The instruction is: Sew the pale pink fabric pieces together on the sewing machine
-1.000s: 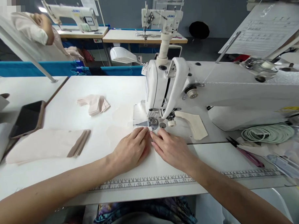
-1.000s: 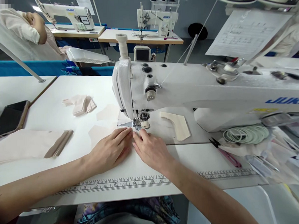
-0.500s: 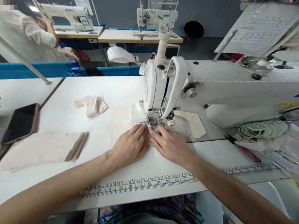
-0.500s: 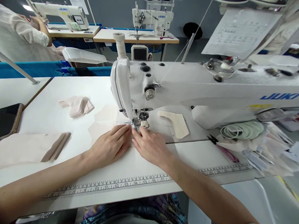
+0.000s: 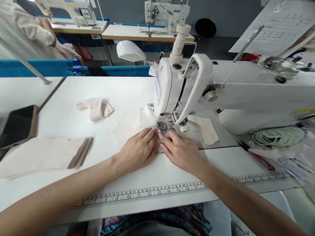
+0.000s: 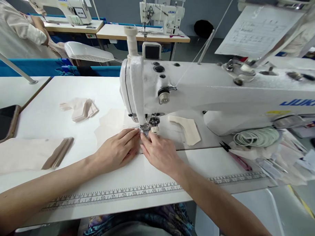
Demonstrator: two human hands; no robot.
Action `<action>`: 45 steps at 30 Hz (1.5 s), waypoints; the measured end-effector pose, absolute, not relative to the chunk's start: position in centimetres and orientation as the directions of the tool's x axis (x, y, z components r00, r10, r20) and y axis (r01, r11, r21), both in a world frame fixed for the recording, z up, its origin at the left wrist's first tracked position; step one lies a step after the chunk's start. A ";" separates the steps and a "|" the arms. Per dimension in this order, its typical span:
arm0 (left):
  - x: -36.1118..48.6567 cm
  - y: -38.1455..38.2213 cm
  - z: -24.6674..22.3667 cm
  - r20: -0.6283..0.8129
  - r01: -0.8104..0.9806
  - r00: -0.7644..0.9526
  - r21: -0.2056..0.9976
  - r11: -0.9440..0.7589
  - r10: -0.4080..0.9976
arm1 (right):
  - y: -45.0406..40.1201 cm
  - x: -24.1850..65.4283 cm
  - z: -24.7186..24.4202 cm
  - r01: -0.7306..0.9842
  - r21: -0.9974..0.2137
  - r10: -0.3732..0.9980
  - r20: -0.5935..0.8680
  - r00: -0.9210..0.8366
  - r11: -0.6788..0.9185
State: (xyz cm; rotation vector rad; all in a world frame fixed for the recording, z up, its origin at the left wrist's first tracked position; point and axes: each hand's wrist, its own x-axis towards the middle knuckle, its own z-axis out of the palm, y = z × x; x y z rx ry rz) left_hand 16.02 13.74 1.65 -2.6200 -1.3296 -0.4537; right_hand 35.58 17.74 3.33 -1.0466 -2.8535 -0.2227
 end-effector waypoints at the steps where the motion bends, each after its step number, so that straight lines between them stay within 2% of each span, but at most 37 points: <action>1: 16.0 13.7 1.7 0.340 0.808 0.558 -0.014 -0.589 0.757 | 17.7 35.6 3.2 0.647 0.108 0.630 0.152 -0.761 0.755; 7: 16.0 13.6 1.7 0.348 0.808 0.560 -0.025 -0.589 0.752 | 17.7 35.7 2.9 0.640 0.114 0.617 0.187 -0.765 0.760; 15: 15.9 13.8 1.8 0.380 0.791 0.576 -0.036 -0.611 0.724 | 18.1 35.5 3.2 0.627 0.126 0.612 0.141 -0.778 0.769; 26: 15.8 13.9 1.9 0.363 0.794 0.564 0.010 -0.608 0.742 | 18.0 35.2 3.5 0.646 0.140 0.640 0.091 -0.763 0.751; 34: 15.8 14.1 2.0 0.364 0.793 0.556 0.034 -0.608 0.747 | 18.1 35.1 3.3 0.650 0.147 0.641 0.108 -0.760 0.745; 38: 15.8 14.1 1.9 0.357 0.796 0.566 0.001 -0.606 0.743 | 18.2 35.3 2.8 0.648 0.107 0.626 0.183 -0.758 0.754; 45: 15.8 14.1 1.9 0.362 0.797 0.561 0.008 -0.604 0.745 | 20.5 37.1 2.2 0.628 -0.087 0.589 0.464 -0.662 0.773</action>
